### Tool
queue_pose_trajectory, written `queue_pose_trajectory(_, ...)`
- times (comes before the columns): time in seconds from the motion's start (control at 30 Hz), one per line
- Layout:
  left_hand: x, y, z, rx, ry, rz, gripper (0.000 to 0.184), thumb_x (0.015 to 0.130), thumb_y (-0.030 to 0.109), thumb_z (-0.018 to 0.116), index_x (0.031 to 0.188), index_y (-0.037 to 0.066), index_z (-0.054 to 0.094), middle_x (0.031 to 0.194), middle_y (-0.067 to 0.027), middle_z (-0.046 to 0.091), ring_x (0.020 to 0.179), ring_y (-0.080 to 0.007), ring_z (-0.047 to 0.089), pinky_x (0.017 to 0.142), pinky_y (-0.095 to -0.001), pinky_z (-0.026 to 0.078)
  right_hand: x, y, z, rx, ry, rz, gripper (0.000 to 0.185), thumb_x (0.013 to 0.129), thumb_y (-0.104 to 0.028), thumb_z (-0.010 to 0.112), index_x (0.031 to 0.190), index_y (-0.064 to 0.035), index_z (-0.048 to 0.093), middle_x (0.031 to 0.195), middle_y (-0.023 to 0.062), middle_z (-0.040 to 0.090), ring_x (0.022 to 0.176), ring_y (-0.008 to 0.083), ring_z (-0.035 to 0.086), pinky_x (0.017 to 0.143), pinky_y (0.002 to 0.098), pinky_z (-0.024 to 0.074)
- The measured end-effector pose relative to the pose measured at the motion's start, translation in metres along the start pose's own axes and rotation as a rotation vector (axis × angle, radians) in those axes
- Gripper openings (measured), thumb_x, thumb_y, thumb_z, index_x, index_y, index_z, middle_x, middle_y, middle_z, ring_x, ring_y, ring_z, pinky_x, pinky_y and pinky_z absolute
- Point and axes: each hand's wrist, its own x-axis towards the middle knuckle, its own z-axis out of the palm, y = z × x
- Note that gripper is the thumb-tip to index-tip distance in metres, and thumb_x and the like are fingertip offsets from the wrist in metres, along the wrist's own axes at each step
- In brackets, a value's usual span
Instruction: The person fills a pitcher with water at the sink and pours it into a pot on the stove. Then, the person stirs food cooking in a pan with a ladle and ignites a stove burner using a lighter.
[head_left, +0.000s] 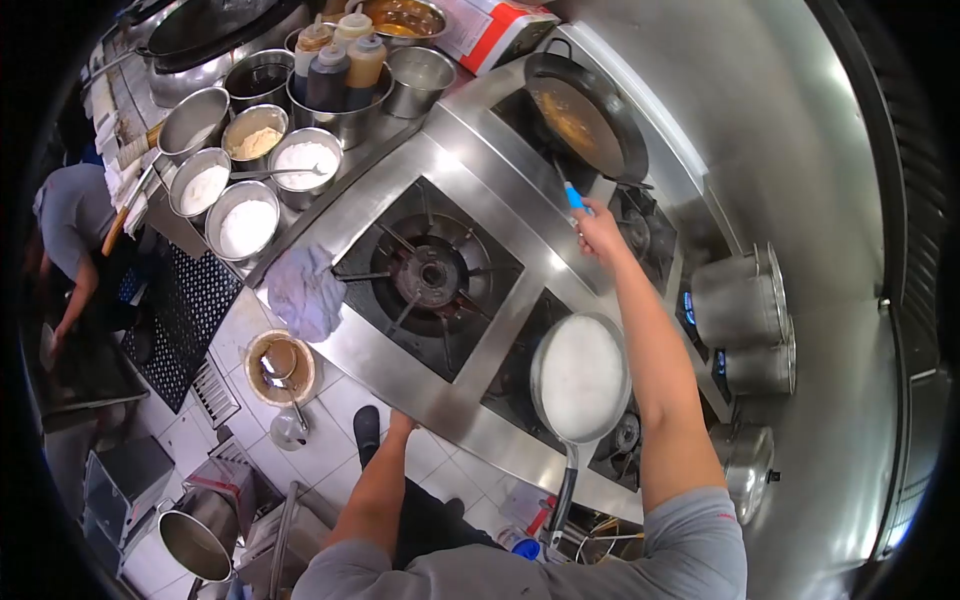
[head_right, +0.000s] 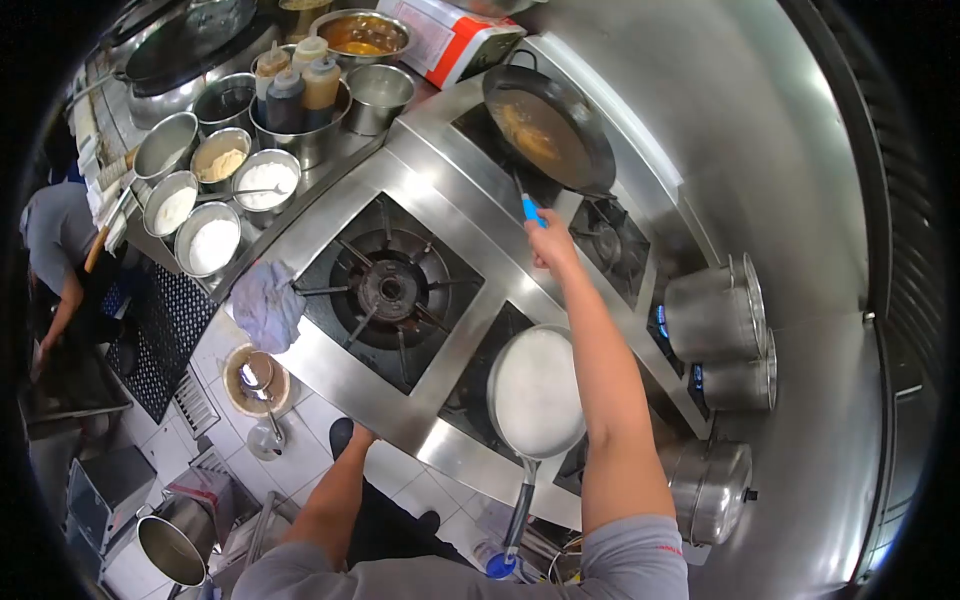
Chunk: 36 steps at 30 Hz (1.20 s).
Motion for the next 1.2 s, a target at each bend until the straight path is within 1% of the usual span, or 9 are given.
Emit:
queue_pose_trajectory(0.07, 0.000, 0.000, -0.018, -0.385, -0.149, -0.176, 0.059, 0.084, 0.042, 0.058, 0.132, 0.008, 0.053, 0.139, -0.0157, 0.049, 0.128, -0.0318, 0.046, 0.106, -0.0383, 0.036, 0.025, -0.017, 0.023, 0.111, -0.075, 0.132, 0.038, 0.091, -0.021, 0.053, 0.125, -0.0118, 0.041, 0.068, 0.0032, 0.046, 0.049, 0.0099, 0.043, 0.040, 0.0257, 0.0320)
queue_pose_trajectory(0.13, 0.007, -0.021, -0.010, -0.312, -0.216, 0.132, 0.062, 0.082, 0.038, 0.064, 0.134, 0.006, 0.050, 0.135, -0.0158, 0.052, 0.126, -0.0291, 0.046, 0.107, -0.0376, 0.034, 0.053, -0.024, 0.037, 0.258, -0.069, 0.199, 0.032, 0.092, -0.025, 0.051, 0.120, -0.0131, 0.040, 0.064, 0.0022, 0.042, 0.044, 0.0079, 0.035, 0.036, 0.0226, 0.0264)
queue_pose_trajectory(0.17, 0.014, -0.034, 0.002, -0.315, -0.208, 0.130, 0.062, 0.082, 0.038, 0.064, 0.134, 0.006, 0.050, 0.135, -0.0158, 0.052, 0.126, -0.0291, 0.046, 0.107, -0.0376, 0.034, 0.062, -0.031, 0.044, 0.313, -0.027, 0.255, 0.022, 0.092, -0.025, 0.052, 0.108, -0.0134, 0.043, 0.063, 0.0013, 0.040, 0.041, 0.0067, 0.031, 0.034, 0.0218, 0.0226)
queue_pose_trajectory(0.27, 0.025, -0.046, 0.017, 0.372, 0.097, 0.511, 0.051, 0.077, 0.031, 0.072, 0.121, 0.009, 0.061, 0.125, -0.0154, 0.059, 0.117, -0.0326, 0.053, 0.090, -0.0392, 0.049, 0.104, -0.033, 0.034, 0.480, -0.210, 0.415, 0.017, 0.092, -0.024, 0.051, 0.102, -0.0133, 0.043, 0.063, 0.0012, 0.039, 0.041, 0.0062, 0.030, 0.033, 0.0207, 0.0209)
queue_pose_trajectory(0.37, 0.004, -0.004, -0.013, 0.202, -0.037, 0.473, 0.056, 0.075, 0.032, 0.075, 0.123, 0.009, 0.059, 0.123, -0.0147, 0.059, 0.110, -0.0307, 0.057, 0.091, -0.0403, 0.049, 0.120, -0.037, 0.029, 0.554, -0.246, 0.447, 0.015, 0.092, -0.023, 0.052, 0.096, -0.0125, 0.042, 0.062, 0.0005, 0.039, 0.040, 0.0045, 0.029, 0.032, 0.0189, 0.0189)
queue_pose_trajectory(0.43, -0.023, 0.040, -0.057, -0.936, -0.310, -0.473, 0.053, 0.082, 0.031, 0.071, 0.127, 0.007, 0.054, 0.118, -0.0113, 0.060, 0.105, -0.0257, 0.059, 0.092, -0.0416, 0.048, 0.120, -0.043, 0.029, 0.624, -0.268, 0.498, 0.014, 0.093, -0.022, 0.052, 0.096, -0.0116, 0.043, 0.061, -0.0002, 0.039, 0.040, 0.0035, 0.029, 0.030, 0.0178, 0.0177)
queue_pose_trajectory(0.83, -0.022, -0.015, 0.001, -1.545, -0.182, -0.539, 0.024, 0.099, 0.018, 0.044, 0.117, 0.006, 0.054, 0.106, -0.0058, 0.062, 0.093, -0.0205, 0.060, 0.086, -0.0410, 0.050, 0.118, -0.047, 0.040, 0.375, -0.165, 0.441, 0.018, 0.093, -0.026, 0.053, 0.097, -0.0104, 0.045, 0.061, 0.0004, 0.038, 0.041, 0.0056, 0.029, 0.033, 0.0189, 0.0195)
queue_pose_trajectory(1.03, -0.022, -0.024, 0.010, -1.590, -0.142, -0.694, 0.021, 0.099, 0.018, 0.044, 0.113, 0.008, 0.057, 0.103, -0.0064, 0.063, 0.089, -0.0204, 0.061, 0.078, -0.0394, 0.052, 0.122, -0.040, 0.040, 0.461, -0.151, 0.456, 0.017, 0.093, -0.026, 0.054, 0.095, -0.0110, 0.045, 0.059, 0.0002, 0.038, 0.041, 0.0056, 0.030, 0.031, 0.0188, 0.0191)
queue_pose_trajectory(1.2, -0.021, -0.012, -0.001, -1.624, -0.155, -0.608, 0.020, 0.098, 0.016, 0.046, 0.109, 0.008, 0.059, 0.102, -0.0071, 0.064, 0.088, -0.0207, 0.062, 0.077, -0.0383, 0.053, 0.129, -0.041, 0.038, 0.505, -0.236, 0.482, 0.016, 0.090, -0.023, 0.055, 0.094, -0.0117, 0.043, 0.059, -0.0004, 0.038, 0.040, 0.0057, 0.031, 0.031, 0.0180, 0.0205)
